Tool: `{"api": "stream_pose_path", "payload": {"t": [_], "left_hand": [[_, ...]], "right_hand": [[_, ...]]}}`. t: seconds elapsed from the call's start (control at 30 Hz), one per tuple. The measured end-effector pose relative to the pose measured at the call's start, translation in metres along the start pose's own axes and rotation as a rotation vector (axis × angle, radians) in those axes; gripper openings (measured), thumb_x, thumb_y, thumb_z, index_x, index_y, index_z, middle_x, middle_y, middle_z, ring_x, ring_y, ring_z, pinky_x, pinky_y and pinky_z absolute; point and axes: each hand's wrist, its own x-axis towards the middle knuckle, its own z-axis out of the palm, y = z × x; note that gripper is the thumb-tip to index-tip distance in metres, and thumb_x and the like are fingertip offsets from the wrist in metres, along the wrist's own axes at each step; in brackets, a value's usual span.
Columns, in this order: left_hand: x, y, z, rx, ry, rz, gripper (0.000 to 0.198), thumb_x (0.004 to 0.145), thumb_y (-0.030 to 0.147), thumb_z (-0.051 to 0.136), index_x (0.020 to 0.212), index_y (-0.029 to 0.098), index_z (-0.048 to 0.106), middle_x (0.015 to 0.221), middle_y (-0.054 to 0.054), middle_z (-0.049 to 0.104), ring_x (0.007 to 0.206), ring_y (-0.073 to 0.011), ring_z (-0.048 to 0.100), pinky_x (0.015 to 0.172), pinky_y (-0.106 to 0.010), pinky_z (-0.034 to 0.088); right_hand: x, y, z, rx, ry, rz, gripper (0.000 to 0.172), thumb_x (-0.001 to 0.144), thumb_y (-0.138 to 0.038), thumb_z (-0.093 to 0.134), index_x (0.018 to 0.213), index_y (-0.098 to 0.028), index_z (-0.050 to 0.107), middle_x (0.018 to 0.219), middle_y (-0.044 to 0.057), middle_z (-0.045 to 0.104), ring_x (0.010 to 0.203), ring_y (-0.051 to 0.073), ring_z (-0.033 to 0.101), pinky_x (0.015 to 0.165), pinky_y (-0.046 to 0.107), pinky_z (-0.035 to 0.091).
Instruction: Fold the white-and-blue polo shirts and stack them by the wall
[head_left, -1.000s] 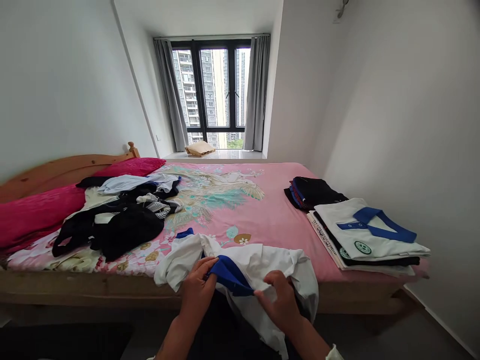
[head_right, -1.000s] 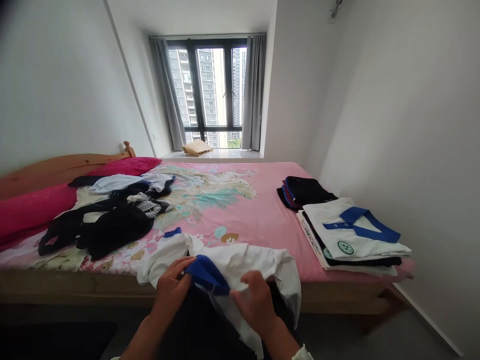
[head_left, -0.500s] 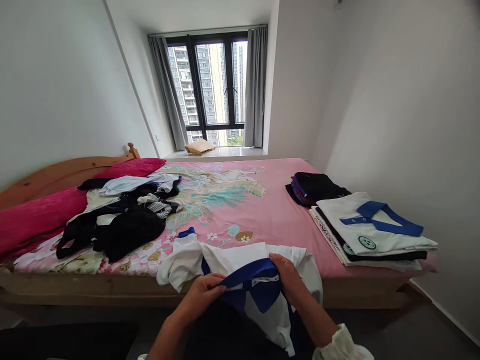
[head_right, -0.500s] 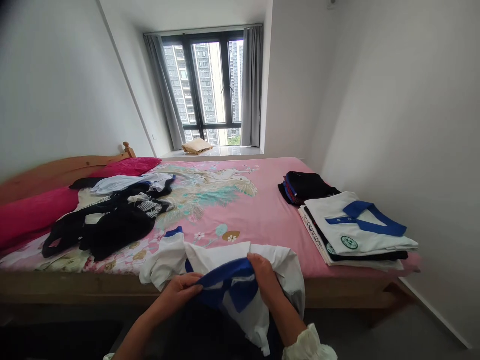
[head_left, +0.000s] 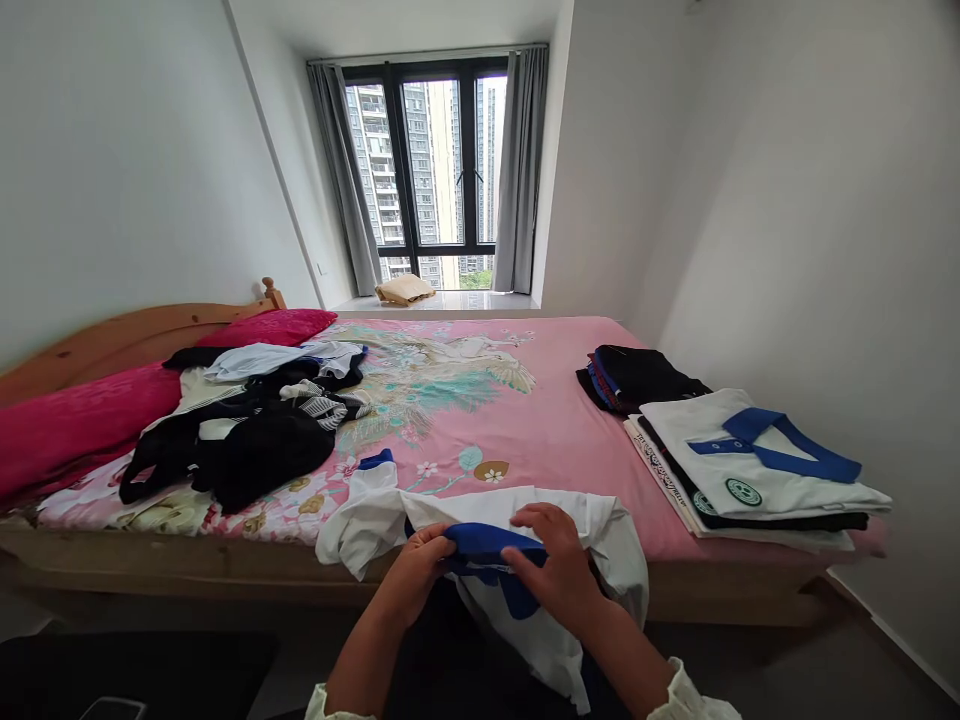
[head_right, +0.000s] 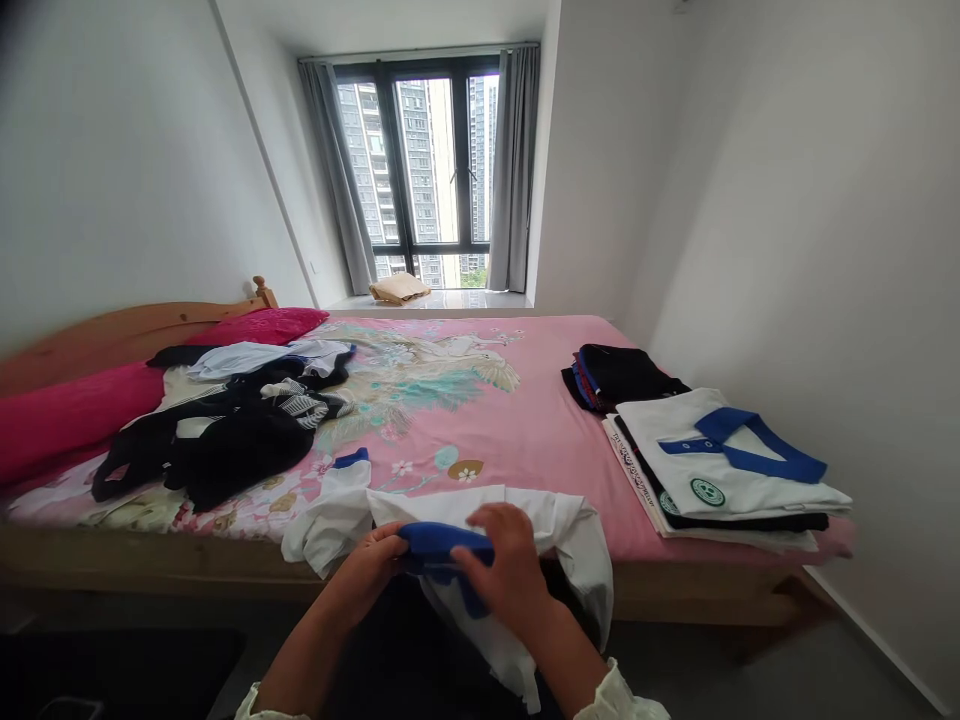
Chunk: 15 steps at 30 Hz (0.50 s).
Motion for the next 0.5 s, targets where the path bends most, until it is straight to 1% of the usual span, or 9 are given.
{"api": "stream_pose_path", "payload": {"t": [0.07,0.13,0.17,0.23,0.3,0.33,0.37,0.43,0.5], "left_hand": [[-0.001,0.004,0.006,0.019,0.012,0.018,0.019,0.064,0.022,0.057,0.077,0.015,0.069,0.067,0.000,0.062,0.062,-0.0113,0.053,0.064,-0.023,0.043],[-0.003,0.009,0.010,0.049,0.018,0.033,0.021,0.065,0.023,0.056,0.079,0.015,0.069,0.067,0.000,0.062,0.063,-0.0118,0.054,0.065,-0.024,0.043],[-0.005,0.011,0.011,0.074,0.005,0.040,0.022,0.065,0.022,0.055,0.080,0.015,0.069,0.067,0.000,0.063,0.064,-0.0124,0.055,0.067,-0.025,0.043],[-0.007,0.011,0.012,0.142,-0.062,0.060,0.026,0.063,0.018,0.054,0.084,0.016,0.070,0.072,-0.001,0.065,0.069,-0.0141,0.057,0.071,-0.027,0.044],[-0.007,0.008,0.012,0.215,-0.124,0.089,0.031,0.059,0.013,0.052,0.085,0.017,0.069,0.074,0.000,0.066,0.072,-0.0150,0.058,0.072,-0.028,0.044],[-0.006,0.005,0.012,0.249,-0.123,0.103,0.032,0.057,0.012,0.051,0.083,0.017,0.068,0.073,0.000,0.065,0.071,-0.0149,0.057,0.070,-0.027,0.044],[-0.005,0.002,0.012,0.278,-0.090,0.113,0.029,0.057,0.011,0.050,0.079,0.017,0.068,0.070,0.001,0.064,0.067,-0.0141,0.056,0.067,-0.026,0.043],[-0.002,-0.004,0.011,0.287,0.017,0.114,0.020,0.057,0.010,0.050,0.070,0.016,0.064,0.062,0.003,0.059,0.059,-0.0112,0.051,0.061,-0.024,0.039],[0.000,-0.007,0.009,0.168,0.062,0.094,0.012,0.058,0.010,0.053,0.066,0.015,0.060,0.058,0.004,0.055,0.056,-0.0087,0.047,0.058,-0.022,0.036]], "right_hand": [[0.000,-0.011,0.002,-0.054,-0.078,-0.129,0.023,0.079,-0.030,0.062,0.100,-0.024,0.060,0.101,0.007,0.062,0.100,0.026,0.054,0.095,0.045,0.037],[0.001,-0.013,0.005,-0.083,-0.118,-0.156,0.016,0.082,-0.021,0.055,0.097,-0.023,0.060,0.093,0.006,0.063,0.093,0.024,0.055,0.091,0.044,0.040],[0.002,-0.011,0.006,-0.078,-0.107,-0.133,0.015,0.084,-0.018,0.050,0.095,-0.022,0.060,0.089,0.005,0.063,0.088,0.023,0.056,0.087,0.042,0.042],[0.006,-0.006,0.006,-0.034,-0.054,-0.048,0.016,0.088,-0.017,0.044,0.093,-0.021,0.058,0.085,0.005,0.062,0.082,0.021,0.057,0.079,0.036,0.045],[0.012,-0.002,0.001,0.017,0.005,0.033,0.016,0.090,-0.020,0.041,0.096,-0.020,0.056,0.087,0.005,0.062,0.082,0.019,0.058,0.075,0.033,0.046],[0.016,-0.002,-0.003,0.031,0.026,0.055,0.015,0.090,-0.021,0.041,0.097,-0.020,0.055,0.088,0.005,0.061,0.082,0.019,0.059,0.075,0.031,0.046],[0.019,-0.001,-0.006,0.036,0.037,0.062,0.015,0.090,-0.022,0.041,0.097,-0.020,0.054,0.089,0.005,0.061,0.082,0.018,0.059,0.075,0.030,0.046],[0.025,-0.001,-0.010,0.027,0.043,0.051,0.015,0.090,-0.023,0.041,0.098,-0.021,0.054,0.090,0.004,0.062,0.083,0.018,0.059,0.074,0.029,0.046],[0.029,0.002,-0.012,0.008,0.035,0.034,0.015,0.090,-0.023,0.042,0.098,-0.021,0.054,0.090,0.004,0.062,0.084,0.017,0.060,0.074,0.028,0.046]]}}
